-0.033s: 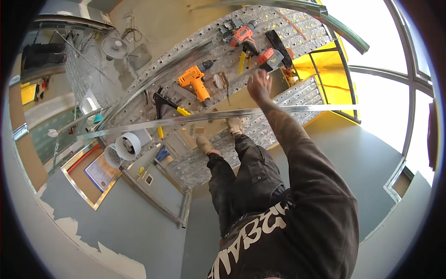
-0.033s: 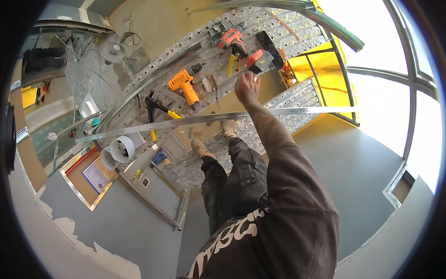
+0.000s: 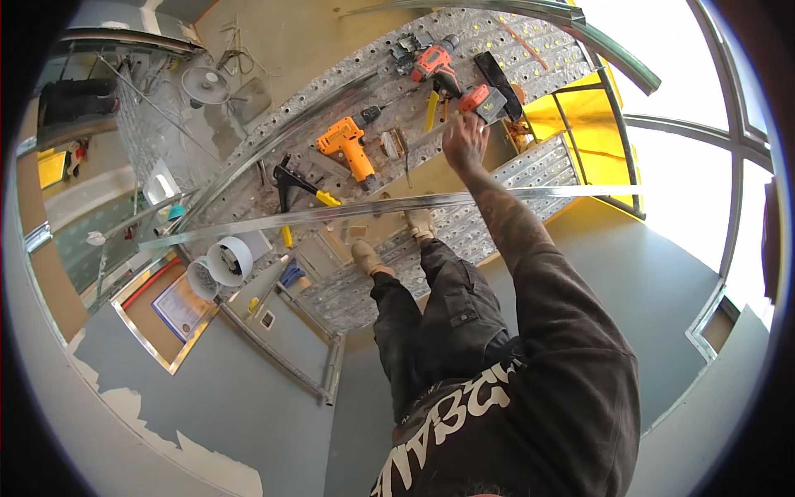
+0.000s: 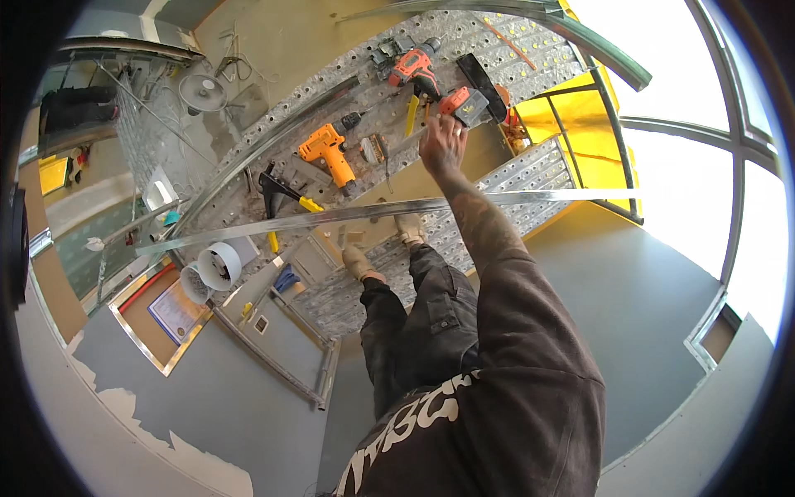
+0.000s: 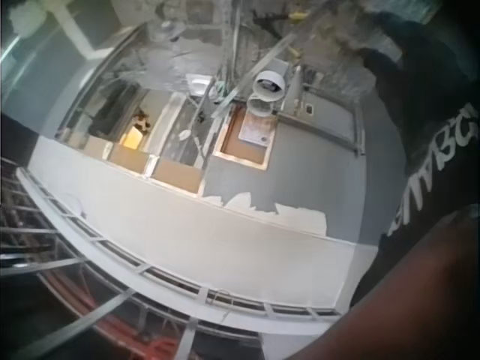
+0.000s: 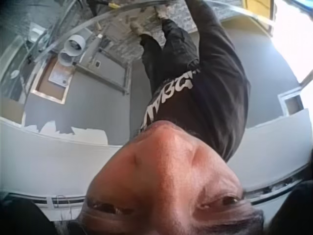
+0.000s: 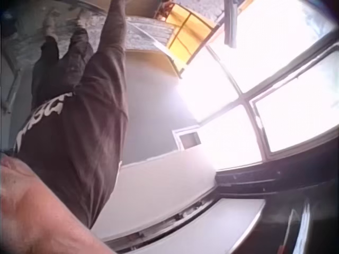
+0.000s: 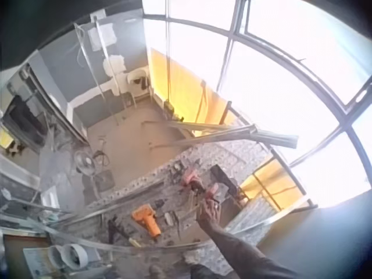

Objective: The person measures a metal track on a ceiling with a tape measure, uses snips to cut a metal stud while standing on scaffolding, and marks a metal piece with a pencil and a square.

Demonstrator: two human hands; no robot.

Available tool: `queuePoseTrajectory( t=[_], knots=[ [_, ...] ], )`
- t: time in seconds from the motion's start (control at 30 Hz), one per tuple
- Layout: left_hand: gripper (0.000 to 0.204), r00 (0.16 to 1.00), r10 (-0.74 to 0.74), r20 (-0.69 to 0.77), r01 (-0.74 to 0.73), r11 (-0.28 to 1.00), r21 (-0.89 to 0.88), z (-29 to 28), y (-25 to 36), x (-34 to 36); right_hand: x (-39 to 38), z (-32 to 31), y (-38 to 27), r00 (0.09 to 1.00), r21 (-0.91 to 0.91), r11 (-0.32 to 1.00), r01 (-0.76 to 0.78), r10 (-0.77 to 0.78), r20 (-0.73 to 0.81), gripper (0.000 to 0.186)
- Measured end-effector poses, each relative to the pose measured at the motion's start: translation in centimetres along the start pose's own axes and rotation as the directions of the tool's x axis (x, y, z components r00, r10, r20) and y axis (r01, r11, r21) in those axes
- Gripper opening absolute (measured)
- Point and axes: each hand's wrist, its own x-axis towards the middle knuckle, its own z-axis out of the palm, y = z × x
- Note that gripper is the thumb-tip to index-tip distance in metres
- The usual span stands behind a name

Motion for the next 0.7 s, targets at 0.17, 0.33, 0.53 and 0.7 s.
queuePoseTrajectory(
  t=[0.17, 0.33, 0.53, 0.7],
  knots=[
    [0.037, 1.0, -0.024, -0.013, 0.024, 1.0, 0.016, -0.1, 1.1, -0.1, 7.3, 1.4, 2.4, 0.995, -0.133, 0.99, 0.054, -0.064, -0.074, 0.03],
    [0.036, 0.999, -0.046, -0.029, 0.047, 0.999, 0.01, 0.1, 2.0, 0.1, 11.7, 2.5, 4.6, 0.809, -0.084, 0.995, 0.046, 0.012, 0.588, 0.039],
    [0.035, 0.998, -0.038, -0.041, 0.04, 0.998, 0.042, -1.7, 4.4, 1.4, 9.9, 0.1, 7.2, 0.946, -0.091, 0.994, 0.054, -0.022, 0.325, 0.037],
    [0.034, 1.0, -0.018, -0.023, 0.021, 0.994, 0.104, -2.2, 6.9, 3.4, 13.1, -0.4, 9.6, 0.931, -0.137, 0.978, -0.155, 0.192, 0.311, 0.023]
  ],
)
